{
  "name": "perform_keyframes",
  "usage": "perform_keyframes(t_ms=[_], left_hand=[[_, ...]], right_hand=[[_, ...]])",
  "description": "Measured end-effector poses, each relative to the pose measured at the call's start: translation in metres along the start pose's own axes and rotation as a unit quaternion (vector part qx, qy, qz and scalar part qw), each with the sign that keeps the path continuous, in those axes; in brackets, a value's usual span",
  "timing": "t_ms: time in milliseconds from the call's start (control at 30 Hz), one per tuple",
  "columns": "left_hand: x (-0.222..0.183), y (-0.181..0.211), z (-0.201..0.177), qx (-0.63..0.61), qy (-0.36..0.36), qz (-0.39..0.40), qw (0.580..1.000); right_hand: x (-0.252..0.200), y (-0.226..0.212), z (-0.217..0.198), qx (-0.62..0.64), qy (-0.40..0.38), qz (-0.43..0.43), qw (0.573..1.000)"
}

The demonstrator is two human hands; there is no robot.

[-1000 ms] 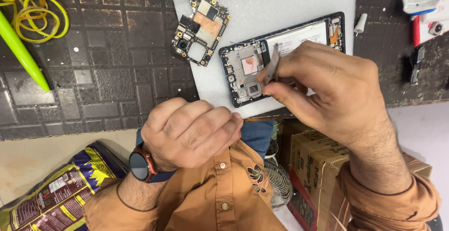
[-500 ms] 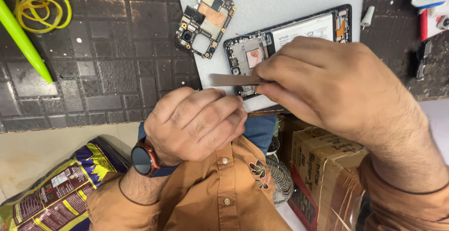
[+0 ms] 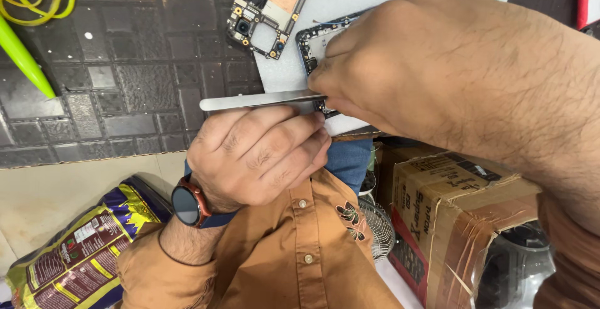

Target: The person uses a metal prying tool to separate the back cover of a smartphone, then uses tweezers to disconnect internal ribbon cables and remove the motherboard. The person briefly powers on the device to test the screen, then continues to remove internal components.

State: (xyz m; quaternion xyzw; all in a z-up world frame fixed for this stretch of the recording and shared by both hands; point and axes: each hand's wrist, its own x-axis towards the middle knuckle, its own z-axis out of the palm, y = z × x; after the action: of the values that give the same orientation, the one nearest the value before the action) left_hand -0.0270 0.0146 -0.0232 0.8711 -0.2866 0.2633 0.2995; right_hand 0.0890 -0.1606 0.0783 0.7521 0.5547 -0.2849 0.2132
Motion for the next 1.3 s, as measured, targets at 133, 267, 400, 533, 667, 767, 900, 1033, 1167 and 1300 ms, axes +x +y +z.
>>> perform_keyframes(t_ms=[133, 267, 400, 533, 667, 767, 900, 1033, 1167, 1300], left_hand=[[0.0, 0.0, 0.0, 0.002, 0.003, 0.002, 1.0], [0.0, 0.0, 0.001, 0.0, 0.006, 0.0, 1.0], [0.0, -0.001, 0.001, 0.006, 0.011, 0.01, 1.0], [0.001, 0.0, 0.002, 0.004, 0.014, 0.008, 1.0], [0.002, 0.002, 0.004, 0.011, 0.014, 0.006, 1.0], [0.002, 0.002, 0.003, 0.01, 0.009, 0.005, 1.0], [0.003, 0.003, 0.003, 0.006, 0.006, -0.001, 1.0], [0.005, 0.004, 0.003, -0.006, 0.002, -0.011, 1.0], [0.009, 0.009, -0.001, -0.056, -0.013, -0.07, 0.996], [0.019, 0.018, -0.003, -0.077, -0.005, -0.145, 0.986]], right_hand=[[0.002, -0.001, -0.003, 0.044, 0.036, 0.012, 0.998], [0.003, 0.003, 0.003, 0.147, 0.104, 0.014, 0.984], [0.004, 0.008, 0.008, 0.185, 0.114, 0.009, 0.976], [0.006, 0.01, 0.011, 0.222, 0.098, 0.02, 0.97], [0.008, 0.01, 0.005, 0.238, 0.074, 0.032, 0.968], [0.01, 0.008, -0.007, 0.234, 0.049, 0.042, 0.97], [0.011, 0.009, -0.012, 0.21, -0.111, 0.132, 0.962], [0.002, 0.017, 0.002, 0.274, 0.015, 0.09, 0.957], [-0.013, 0.024, 0.013, 0.341, 0.254, -0.005, 0.905], [-0.049, 0.004, 0.021, 0.439, 0.389, 0.093, 0.805]])
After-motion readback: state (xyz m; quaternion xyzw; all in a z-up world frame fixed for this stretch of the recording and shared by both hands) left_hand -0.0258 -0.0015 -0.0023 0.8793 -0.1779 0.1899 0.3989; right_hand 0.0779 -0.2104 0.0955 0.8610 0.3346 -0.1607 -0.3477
